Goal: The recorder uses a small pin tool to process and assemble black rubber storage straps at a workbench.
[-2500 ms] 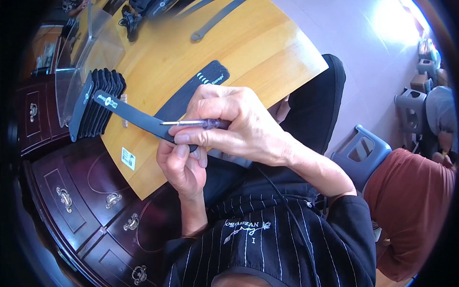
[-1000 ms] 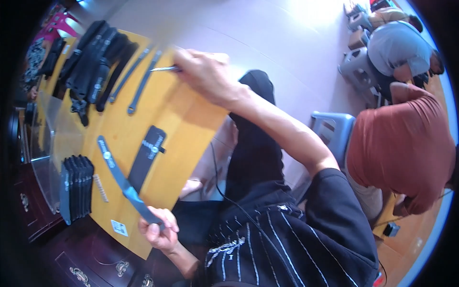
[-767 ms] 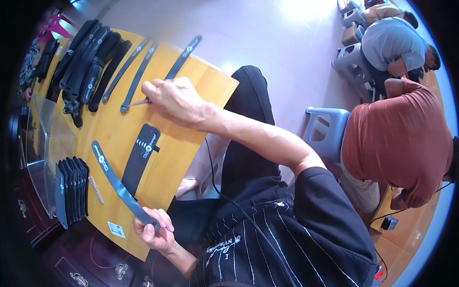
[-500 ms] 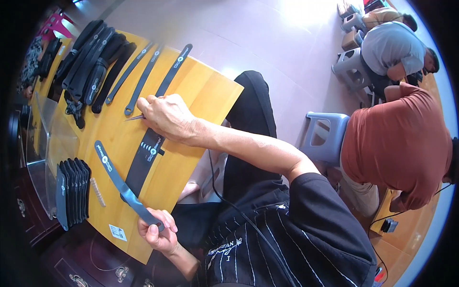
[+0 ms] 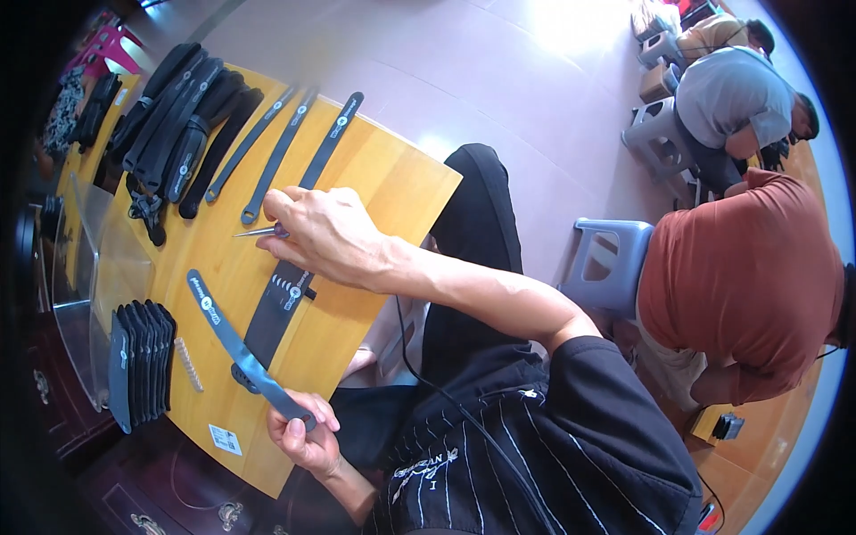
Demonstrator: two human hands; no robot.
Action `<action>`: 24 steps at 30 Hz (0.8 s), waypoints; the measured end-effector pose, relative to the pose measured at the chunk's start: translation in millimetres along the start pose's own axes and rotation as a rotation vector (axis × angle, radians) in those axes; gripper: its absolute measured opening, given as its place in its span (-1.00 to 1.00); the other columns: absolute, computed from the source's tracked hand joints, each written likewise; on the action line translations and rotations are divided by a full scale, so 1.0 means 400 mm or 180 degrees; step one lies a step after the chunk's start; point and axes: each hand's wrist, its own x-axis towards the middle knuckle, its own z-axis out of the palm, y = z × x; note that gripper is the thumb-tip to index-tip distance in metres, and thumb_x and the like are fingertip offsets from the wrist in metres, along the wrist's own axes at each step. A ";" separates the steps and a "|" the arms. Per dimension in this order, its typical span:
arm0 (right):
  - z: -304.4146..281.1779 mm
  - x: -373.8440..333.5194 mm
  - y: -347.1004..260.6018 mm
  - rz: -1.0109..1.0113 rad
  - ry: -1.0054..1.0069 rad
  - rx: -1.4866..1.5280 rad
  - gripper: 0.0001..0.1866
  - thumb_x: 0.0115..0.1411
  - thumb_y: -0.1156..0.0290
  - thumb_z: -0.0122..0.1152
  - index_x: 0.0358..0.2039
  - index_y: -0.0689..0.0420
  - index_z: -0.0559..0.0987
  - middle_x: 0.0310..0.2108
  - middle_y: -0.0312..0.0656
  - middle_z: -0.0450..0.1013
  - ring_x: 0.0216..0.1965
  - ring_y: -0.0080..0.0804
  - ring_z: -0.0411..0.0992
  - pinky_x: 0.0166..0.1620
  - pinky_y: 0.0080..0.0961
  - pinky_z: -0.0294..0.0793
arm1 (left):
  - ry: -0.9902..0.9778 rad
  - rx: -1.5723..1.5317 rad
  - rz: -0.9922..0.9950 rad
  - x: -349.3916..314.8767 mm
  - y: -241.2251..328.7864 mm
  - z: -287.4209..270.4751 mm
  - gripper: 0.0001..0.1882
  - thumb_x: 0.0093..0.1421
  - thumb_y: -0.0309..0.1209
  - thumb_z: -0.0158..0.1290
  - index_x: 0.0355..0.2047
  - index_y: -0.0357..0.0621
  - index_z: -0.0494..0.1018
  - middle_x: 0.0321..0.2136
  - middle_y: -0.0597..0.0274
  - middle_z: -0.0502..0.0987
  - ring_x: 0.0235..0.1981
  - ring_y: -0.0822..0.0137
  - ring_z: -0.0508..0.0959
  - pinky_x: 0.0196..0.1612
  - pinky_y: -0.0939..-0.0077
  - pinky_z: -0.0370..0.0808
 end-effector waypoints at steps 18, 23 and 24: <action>-0.074 -0.181 -0.171 0.1378 -0.1944 0.3418 -0.69 0.19 0.21 0.22 -0.30 0.24 0.50 -0.41 -0.22 0.42 -0.57 -0.60 0.43 -0.60 -0.69 0.39 | -0.0400 0.0718 0.0062 -0.013 -0.004 0.037 -0.64 0.13 -0.25 0.06 -0.25 -0.36 0.44 -0.36 0.11 0.51 -0.40 0.36 0.51 -0.41 0.57 0.44; -0.083 -0.185 -0.152 0.0673 -0.1797 0.3195 -0.68 0.18 0.19 0.24 -0.29 0.22 0.54 -0.42 -0.22 0.36 -0.53 -0.57 0.43 -0.59 -0.66 0.39 | -0.0248 0.0258 -0.0329 -0.027 -0.012 0.028 -0.21 0.10 0.07 0.15 0.07 -0.37 0.22 -0.13 0.11 0.44 -0.23 0.28 0.53 -0.33 0.52 0.54; -0.078 -0.192 -0.151 0.0496 -0.1792 0.3152 -0.69 0.18 0.19 0.24 -0.29 0.22 0.55 -0.42 -0.22 0.35 -0.53 -0.55 0.42 -0.57 -0.64 0.40 | -0.0243 0.0270 -0.0345 -0.032 -0.006 0.033 -0.21 0.10 0.07 0.15 0.07 -0.37 0.22 -0.13 0.11 0.44 -0.23 0.28 0.53 -0.33 0.52 0.54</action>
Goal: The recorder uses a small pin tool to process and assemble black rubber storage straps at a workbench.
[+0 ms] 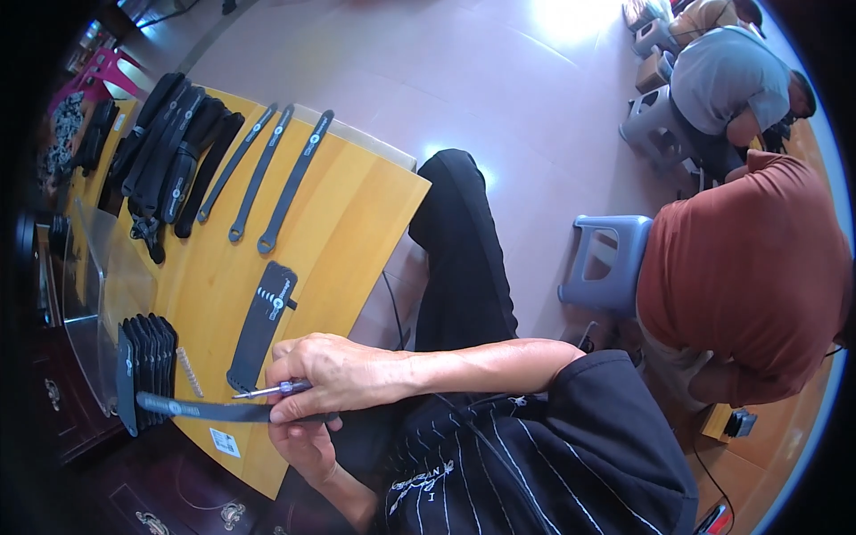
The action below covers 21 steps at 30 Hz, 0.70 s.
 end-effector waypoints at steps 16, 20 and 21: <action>0.016 0.074 -0.045 -0.0672 -0.0187 -0.0126 -0.41 0.17 0.06 0.23 0.00 0.27 0.33 -0.29 -0.05 0.38 -0.44 -0.36 0.51 -0.35 -0.41 0.52 | 0.1273 0.0707 0.0927 0.005 -0.002 0.030 -0.66 0.22 -0.18 0.08 -0.36 -0.17 0.25 -0.38 0.14 0.41 -0.34 0.26 0.46 -0.22 0.42 0.46; 0.037 0.072 -0.239 -0.0775 -0.0755 0.0769 -0.56 0.18 0.21 0.11 -0.09 0.30 0.32 -0.28 0.10 0.41 -0.20 -0.02 0.46 -0.13 -0.23 0.43 | 0.1638 0.0662 0.0971 -0.012 0.027 -0.036 -0.57 0.15 -0.12 0.15 -0.16 -0.16 0.31 -0.27 0.04 0.43 -0.48 0.34 0.47 -0.58 0.64 0.39; 0.050 0.073 -0.266 -0.0562 -0.0992 0.0741 -0.60 0.19 0.20 0.10 -0.15 0.28 0.34 -0.31 0.03 0.43 -0.25 -0.09 0.46 -0.18 -0.23 0.43 | 0.1567 0.0612 0.1162 -0.006 0.031 -0.044 -0.54 0.14 -0.11 0.17 -0.12 -0.15 0.31 -0.25 0.02 0.43 -0.50 0.35 0.47 -0.64 0.68 0.35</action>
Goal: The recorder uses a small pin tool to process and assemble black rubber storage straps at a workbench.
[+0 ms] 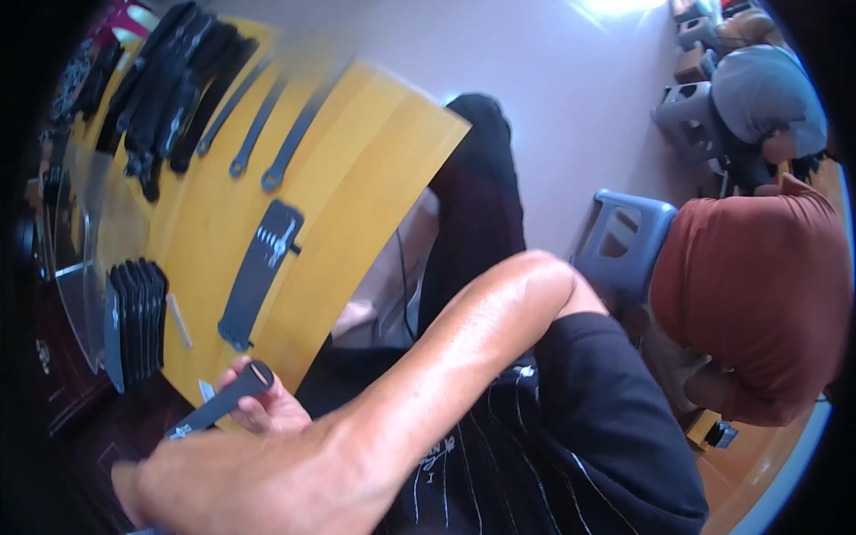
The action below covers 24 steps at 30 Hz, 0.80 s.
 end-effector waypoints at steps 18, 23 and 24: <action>-0.096 -0.059 0.126 0.0599 0.1584 -0.1205 -0.70 0.31 0.35 0.04 0.02 0.15 0.38 -0.29 -0.32 0.38 -0.33 -0.63 0.34 -0.26 -0.66 0.37 | 0.0114 -0.0408 0.0421 0.109 0.014 0.011 -0.66 0.29 -0.18 -0.03 -0.08 -0.17 0.29 -0.16 0.00 0.43 -0.22 0.29 0.46 -0.21 0.50 0.43; -0.275 0.038 0.022 -0.0874 0.2754 -0.2018 -0.66 0.31 0.23 0.01 0.03 0.09 0.45 -0.31 -0.36 0.40 -0.53 -0.78 0.20 -0.51 -0.82 0.09 | 0.0180 -0.0513 0.0394 0.122 0.022 0.015 -0.72 0.34 -0.24 -0.09 -0.09 -0.17 0.32 -0.06 -0.12 0.45 -0.30 0.32 0.53 -0.23 0.51 0.46; -0.269 0.033 0.017 -0.0709 0.2747 -0.2422 -0.67 0.31 0.25 0.01 0.02 0.10 0.47 -0.32 -0.37 0.41 -0.53 -0.77 0.20 -0.51 -0.82 0.09 | 0.0141 -0.0549 0.0413 0.122 0.015 0.019 -0.73 0.34 -0.26 -0.10 -0.10 -0.18 0.32 -0.08 -0.16 0.46 -0.30 0.30 0.55 -0.24 0.51 0.48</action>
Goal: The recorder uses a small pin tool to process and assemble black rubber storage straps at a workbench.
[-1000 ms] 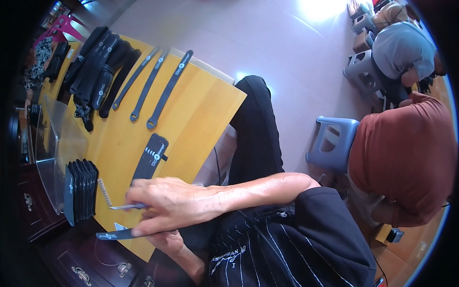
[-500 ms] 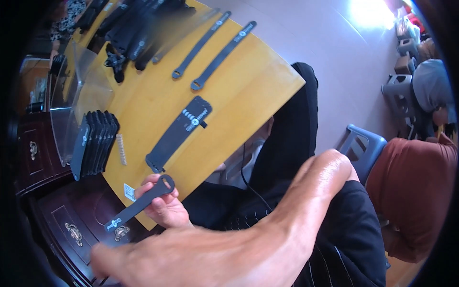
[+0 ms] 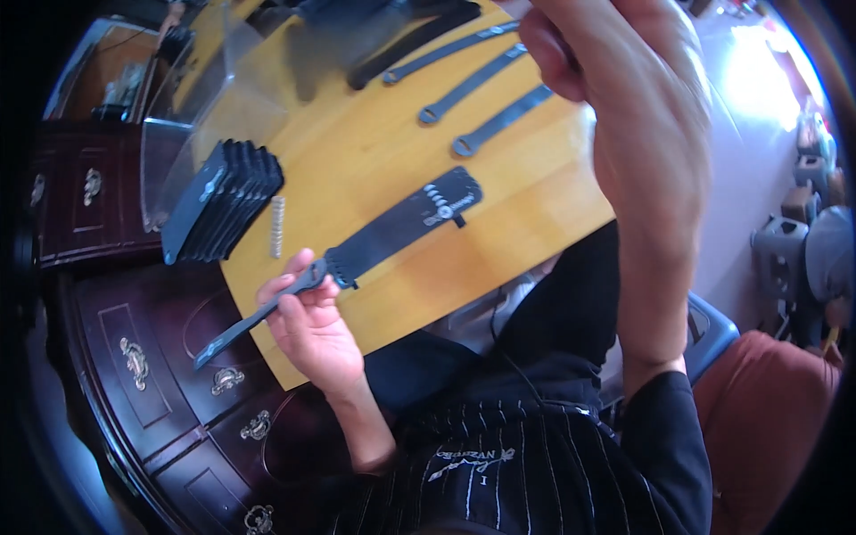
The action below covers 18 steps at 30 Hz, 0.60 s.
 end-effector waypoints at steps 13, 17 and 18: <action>0.163 -0.303 0.018 0.0350 -0.1721 -0.0069 -0.76 0.19 0.40 0.14 -0.11 0.09 0.53 -0.48 -0.20 0.41 -0.48 -0.30 0.48 -0.44 -0.46 0.48 | -0.0143 0.0083 -0.0198 -0.016 0.012 0.050 -0.78 0.35 -0.36 -0.15 -0.08 -0.20 0.27 -0.08 -0.12 0.43 -0.16 0.17 0.56 -0.05 0.38 0.53; 0.158 -0.310 0.020 0.0258 -0.1563 -0.0026 -0.76 0.20 0.39 0.13 -0.11 0.08 0.53 -0.47 -0.20 0.41 -0.49 -0.30 0.48 -0.46 -0.47 0.47 | -0.0234 0.0143 -0.0092 -0.026 0.004 0.057 -0.79 0.34 -0.37 -0.13 -0.09 -0.19 0.28 -0.08 -0.13 0.43 -0.14 0.14 0.56 -0.04 0.35 0.53; 0.156 -0.306 0.018 0.0229 -0.1623 -0.0100 -0.76 0.20 0.39 0.13 -0.10 0.08 0.52 -0.47 -0.20 0.42 -0.50 -0.30 0.49 -0.47 -0.47 0.47 | -0.0251 0.0096 -0.0057 -0.029 0.003 0.055 -0.79 0.34 -0.38 -0.13 -0.08 -0.19 0.27 -0.08 -0.13 0.44 -0.14 0.13 0.56 -0.03 0.34 0.53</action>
